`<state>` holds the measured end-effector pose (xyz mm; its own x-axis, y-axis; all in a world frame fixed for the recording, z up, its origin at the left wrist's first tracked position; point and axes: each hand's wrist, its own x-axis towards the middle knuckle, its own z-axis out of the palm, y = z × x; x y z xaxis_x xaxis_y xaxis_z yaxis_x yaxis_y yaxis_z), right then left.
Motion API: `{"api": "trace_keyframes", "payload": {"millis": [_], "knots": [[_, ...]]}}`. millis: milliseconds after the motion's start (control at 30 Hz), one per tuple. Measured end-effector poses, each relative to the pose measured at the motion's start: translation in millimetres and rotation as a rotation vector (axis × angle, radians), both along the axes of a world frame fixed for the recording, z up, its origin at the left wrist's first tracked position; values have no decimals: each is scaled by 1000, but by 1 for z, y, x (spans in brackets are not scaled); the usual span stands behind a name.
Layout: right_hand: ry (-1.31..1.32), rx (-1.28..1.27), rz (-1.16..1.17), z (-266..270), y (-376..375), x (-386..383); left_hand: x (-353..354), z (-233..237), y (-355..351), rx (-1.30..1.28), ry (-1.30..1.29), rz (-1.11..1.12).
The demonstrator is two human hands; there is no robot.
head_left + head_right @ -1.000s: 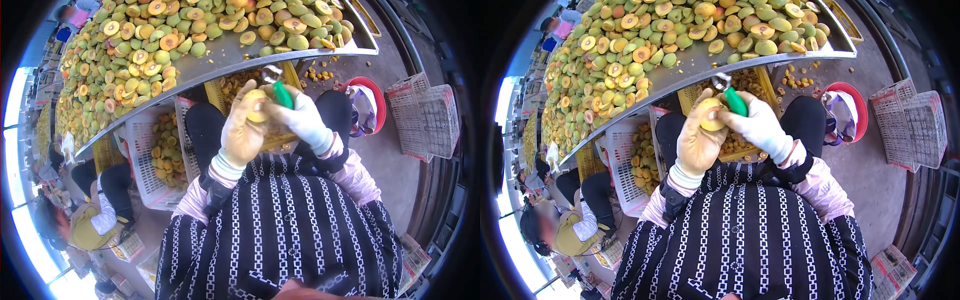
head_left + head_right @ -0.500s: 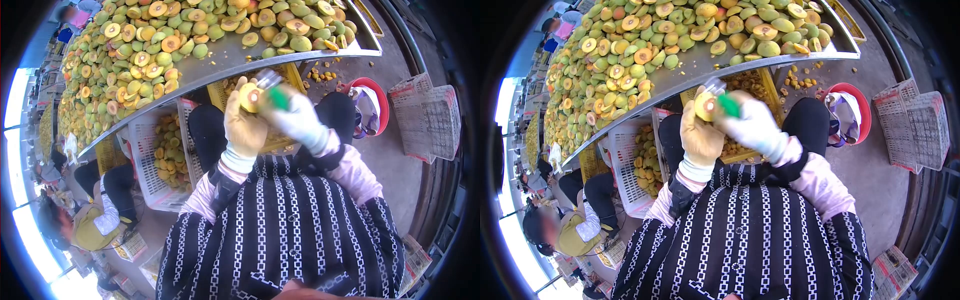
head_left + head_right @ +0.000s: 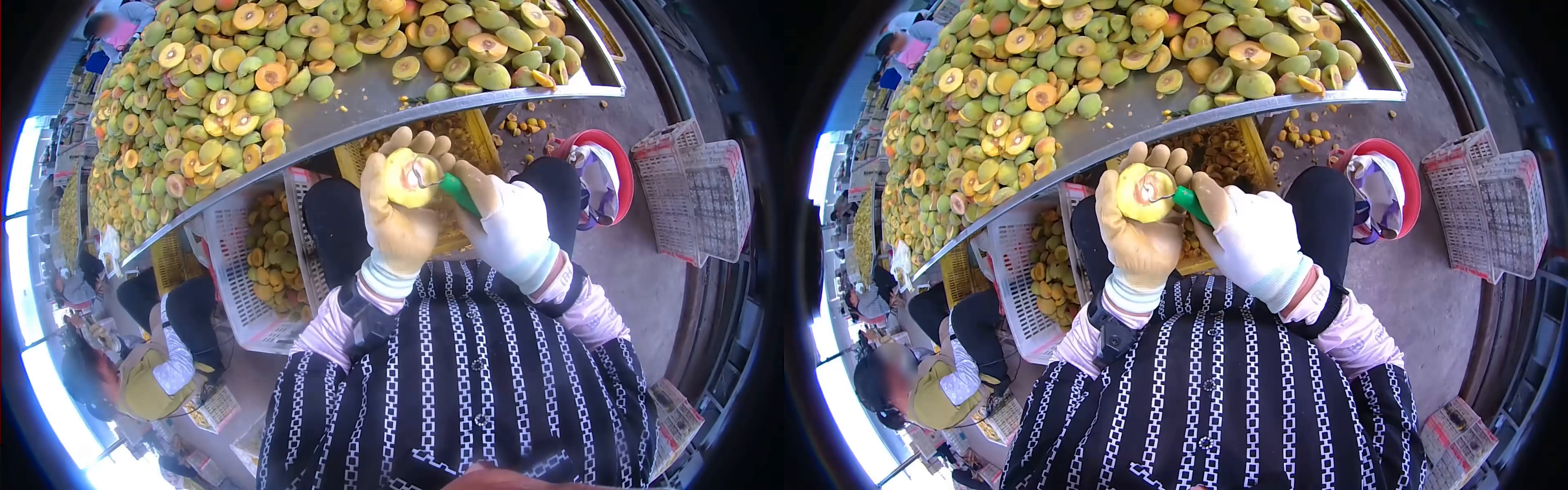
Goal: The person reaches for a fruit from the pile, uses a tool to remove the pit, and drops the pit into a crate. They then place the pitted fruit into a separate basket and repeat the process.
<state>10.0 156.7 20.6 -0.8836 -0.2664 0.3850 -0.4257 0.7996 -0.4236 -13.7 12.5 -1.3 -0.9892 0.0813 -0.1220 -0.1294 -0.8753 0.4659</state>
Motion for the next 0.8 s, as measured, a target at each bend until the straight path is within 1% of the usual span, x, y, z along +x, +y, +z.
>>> {"api": "trace_keyframes", "payload": {"millis": [200,300,367,433,500,667,700,733,800], "knots": [[-55,115,16,2,-13,0,4,0,-5,60,3,2],[-88,171,25,1,-17,0,5,0,-6,49,12,21],[-110,197,35,-2,-19,-1,6,1,-5,-28,29,71],[-171,129,132,-7,-18,-4,6,-1,-6,-42,44,82],[-177,117,148,-13,-22,-2,7,-3,-7,-55,58,96],[-230,90,197,-5,-38,3,6,-3,-14,-45,-83,153],[-229,26,194,-7,-42,3,3,-1,-14,-106,-111,193],[-225,-36,188,-8,-45,2,2,-3,-16,-104,-112,199],[-269,-34,204,-3,-48,-1,0,-8,-25,-110,-99,162]]}}
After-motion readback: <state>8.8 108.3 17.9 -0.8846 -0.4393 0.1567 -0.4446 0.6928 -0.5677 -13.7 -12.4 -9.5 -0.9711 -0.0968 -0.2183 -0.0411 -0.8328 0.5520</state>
